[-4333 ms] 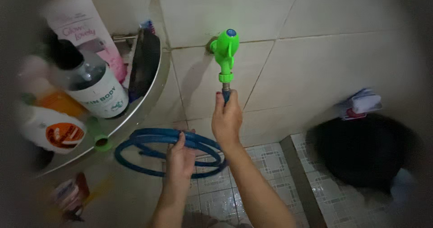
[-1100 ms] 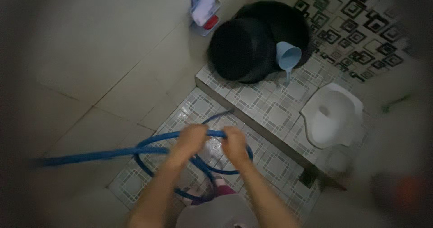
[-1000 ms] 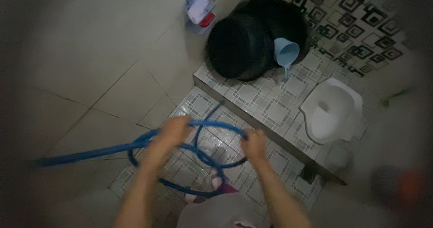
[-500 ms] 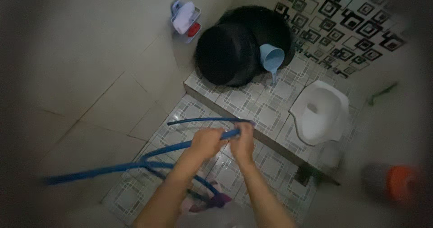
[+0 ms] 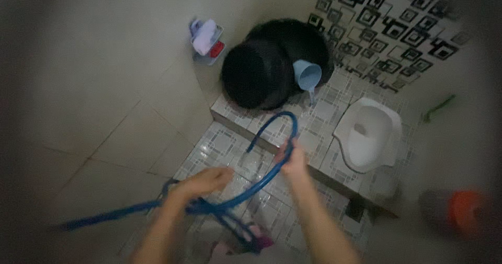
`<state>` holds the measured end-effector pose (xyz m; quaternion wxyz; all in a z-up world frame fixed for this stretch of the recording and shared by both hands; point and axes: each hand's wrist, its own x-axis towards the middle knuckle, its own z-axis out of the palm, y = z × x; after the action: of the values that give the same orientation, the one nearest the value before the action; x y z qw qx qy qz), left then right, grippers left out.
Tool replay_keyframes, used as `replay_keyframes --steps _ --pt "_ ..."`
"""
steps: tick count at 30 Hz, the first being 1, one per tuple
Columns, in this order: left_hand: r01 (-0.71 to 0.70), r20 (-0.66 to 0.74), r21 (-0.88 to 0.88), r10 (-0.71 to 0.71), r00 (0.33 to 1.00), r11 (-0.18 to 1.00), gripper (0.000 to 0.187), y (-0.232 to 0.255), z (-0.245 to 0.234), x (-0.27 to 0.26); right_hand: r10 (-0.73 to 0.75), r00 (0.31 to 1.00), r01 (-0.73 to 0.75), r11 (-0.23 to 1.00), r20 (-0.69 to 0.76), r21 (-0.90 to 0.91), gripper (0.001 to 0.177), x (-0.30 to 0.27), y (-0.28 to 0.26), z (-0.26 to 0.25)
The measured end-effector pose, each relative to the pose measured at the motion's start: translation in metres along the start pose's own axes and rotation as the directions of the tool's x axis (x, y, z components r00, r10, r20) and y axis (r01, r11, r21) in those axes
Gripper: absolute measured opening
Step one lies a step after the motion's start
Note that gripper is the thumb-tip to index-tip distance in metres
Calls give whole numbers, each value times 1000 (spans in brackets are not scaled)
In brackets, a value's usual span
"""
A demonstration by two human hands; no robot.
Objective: The person picks up a blue hose and attaches it to a green tap, then takes a brush and scrubs the tiled bathroom wall while holding the hose.
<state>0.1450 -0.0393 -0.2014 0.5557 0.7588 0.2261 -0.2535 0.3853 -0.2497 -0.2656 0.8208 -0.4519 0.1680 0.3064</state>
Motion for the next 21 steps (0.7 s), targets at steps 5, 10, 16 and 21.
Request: replay_keyframes --steps 5,10,16,21 --pt "-172 -199 -627 57 978 760 66 72 40 113 76 995 -72 995 61 -69 41 -122 58 45" --pt "-301 -407 -738 -43 913 604 34 129 45 92 140 969 -97 973 201 -211 46 -155 45 57" --pt "-396 -692 -121 208 692 910 28 109 94 3 287 824 -149 942 489 -302 54 -53 -52 163" --pt "-262 -592 105 272 759 959 44 73 128 -40 435 769 -115 815 469 -567 42 -9 -90 279"
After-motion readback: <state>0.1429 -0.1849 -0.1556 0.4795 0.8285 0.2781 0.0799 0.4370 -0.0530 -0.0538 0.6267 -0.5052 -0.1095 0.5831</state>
